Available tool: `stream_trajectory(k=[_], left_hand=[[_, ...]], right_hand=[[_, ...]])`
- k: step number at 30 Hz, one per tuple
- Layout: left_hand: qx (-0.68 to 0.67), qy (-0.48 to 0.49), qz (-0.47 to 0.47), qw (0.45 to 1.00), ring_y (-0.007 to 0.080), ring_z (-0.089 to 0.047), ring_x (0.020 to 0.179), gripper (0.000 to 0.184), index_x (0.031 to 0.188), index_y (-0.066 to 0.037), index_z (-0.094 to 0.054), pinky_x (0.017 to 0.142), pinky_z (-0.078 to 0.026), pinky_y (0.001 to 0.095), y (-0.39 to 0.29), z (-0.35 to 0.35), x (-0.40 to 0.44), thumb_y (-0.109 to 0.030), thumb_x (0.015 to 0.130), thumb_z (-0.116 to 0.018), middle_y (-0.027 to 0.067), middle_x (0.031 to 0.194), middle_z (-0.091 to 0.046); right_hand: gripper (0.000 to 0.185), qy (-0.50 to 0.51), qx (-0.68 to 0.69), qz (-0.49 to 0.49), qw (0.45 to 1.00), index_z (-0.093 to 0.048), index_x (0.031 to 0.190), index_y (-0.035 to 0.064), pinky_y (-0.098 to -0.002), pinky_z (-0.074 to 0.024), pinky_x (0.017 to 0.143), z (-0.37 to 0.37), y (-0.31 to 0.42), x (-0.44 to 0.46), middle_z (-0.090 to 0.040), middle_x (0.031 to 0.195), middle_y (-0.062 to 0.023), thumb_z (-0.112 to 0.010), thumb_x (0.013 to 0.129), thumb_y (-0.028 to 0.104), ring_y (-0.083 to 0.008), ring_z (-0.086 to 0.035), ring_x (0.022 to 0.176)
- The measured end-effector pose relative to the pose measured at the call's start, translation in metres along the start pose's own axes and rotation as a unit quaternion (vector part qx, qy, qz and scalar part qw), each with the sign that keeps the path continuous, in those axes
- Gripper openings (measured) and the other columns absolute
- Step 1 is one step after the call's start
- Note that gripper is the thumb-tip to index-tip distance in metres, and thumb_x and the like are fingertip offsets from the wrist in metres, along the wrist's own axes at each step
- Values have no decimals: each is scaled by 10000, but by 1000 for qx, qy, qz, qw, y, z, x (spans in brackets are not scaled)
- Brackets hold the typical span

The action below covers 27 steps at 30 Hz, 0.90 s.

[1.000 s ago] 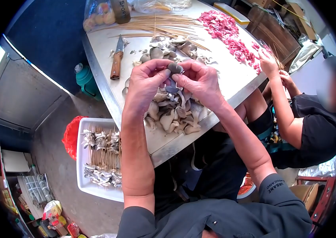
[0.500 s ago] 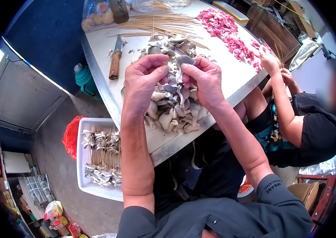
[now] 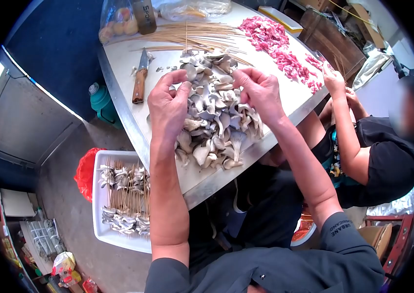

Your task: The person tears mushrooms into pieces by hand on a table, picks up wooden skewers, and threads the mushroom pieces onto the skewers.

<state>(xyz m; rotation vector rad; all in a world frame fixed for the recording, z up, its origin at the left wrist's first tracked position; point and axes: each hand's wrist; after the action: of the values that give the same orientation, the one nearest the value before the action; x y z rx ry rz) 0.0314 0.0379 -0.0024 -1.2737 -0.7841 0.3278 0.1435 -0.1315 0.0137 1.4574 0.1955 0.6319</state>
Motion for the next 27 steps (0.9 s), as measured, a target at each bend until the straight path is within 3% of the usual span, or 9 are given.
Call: stream_trajectory(k=[6,9,11,12,17,21,23,24,27], left_hand=[[20,28,-14,999,65,-592,689,179,1050,-15,-691,629,-482,206,9,3,2,-75,892,-630,30,861,-695],[49,41,-6,998,76,-611,733,159,1011,-1,-699,685,-489,220,2,3,1,-54,880,-627,41,879,-699],[61,15,-32,997,76,-620,775,161,1012,3,-697,693,-483,215,3,4,2,-65,882,-631,42,883,-700],[62,14,-32,997,76,-620,775,161,1012,3,-697,693,-483,215,3,4,2,-65,882,-631,42,883,-700],[19,-11,-18,1000,82,-614,774,154,998,11,-699,692,-477,216,3,6,3,-70,887,-629,46,875,-699],[-2,-17,-1,1000,82,-612,771,147,987,15,-700,693,-478,216,1,7,3,-66,883,-635,48,867,-697],[3,-19,-9,1000,83,-614,766,140,978,18,-700,693,-479,218,1,8,3,-61,880,-638,48,855,-696],[3,-19,-9,1000,83,-614,766,140,978,18,-700,693,-479,218,1,8,4,-61,880,-638,48,855,-696],[-3,-19,-10,1000,83,-615,772,145,987,21,-698,697,-481,219,2,7,4,-56,880,-638,50,856,-696]], right_hand=[[228,-52,-147,86,984,-694,957,-11,-220,-455,475,15,-20,51,-646,652,-44,-678,852,191,-56,-555,478],[271,-48,-258,118,958,-693,994,4,-298,-520,608,14,-37,78,-678,762,-99,-671,803,195,-136,-632,574],[312,-49,-360,209,908,-687,1024,14,-362,-518,769,8,-51,93,-676,907,-122,-654,776,201,-228,-674,764],[310,-24,-381,164,909,-688,1045,43,-388,-491,846,5,-47,94,-656,990,-111,-633,772,178,-266,-655,908],[259,24,-423,141,895,-711,999,80,-374,-515,783,1,-55,102,-693,894,-122,-630,769,167,-257,-676,820],[238,49,-316,105,942,-713,989,53,-292,-518,627,13,-59,94,-702,792,-83,-671,771,139,-164,-663,665],[171,126,-9,-55,990,-695,968,3,-217,-466,513,20,-53,84,-675,744,-45,-663,816,74,-91,-619,594],[112,122,59,-89,987,-677,950,-11,-157,-398,447,23,-45,76,-643,724,-15,-653,851,36,-42,-581,552],[97,82,129,-91,984,-677,938,14,-162,-395,434,29,-41,68,-645,721,-12,-669,851,54,-38,-574,541]])
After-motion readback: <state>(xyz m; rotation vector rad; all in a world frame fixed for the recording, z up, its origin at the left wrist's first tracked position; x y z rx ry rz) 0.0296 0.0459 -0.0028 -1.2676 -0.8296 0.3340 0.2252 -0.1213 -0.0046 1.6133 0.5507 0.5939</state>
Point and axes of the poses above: each hand's wrist, its own x-axis towards the middle knuckle, its own z-axis out of the back of the hand, y = z × x
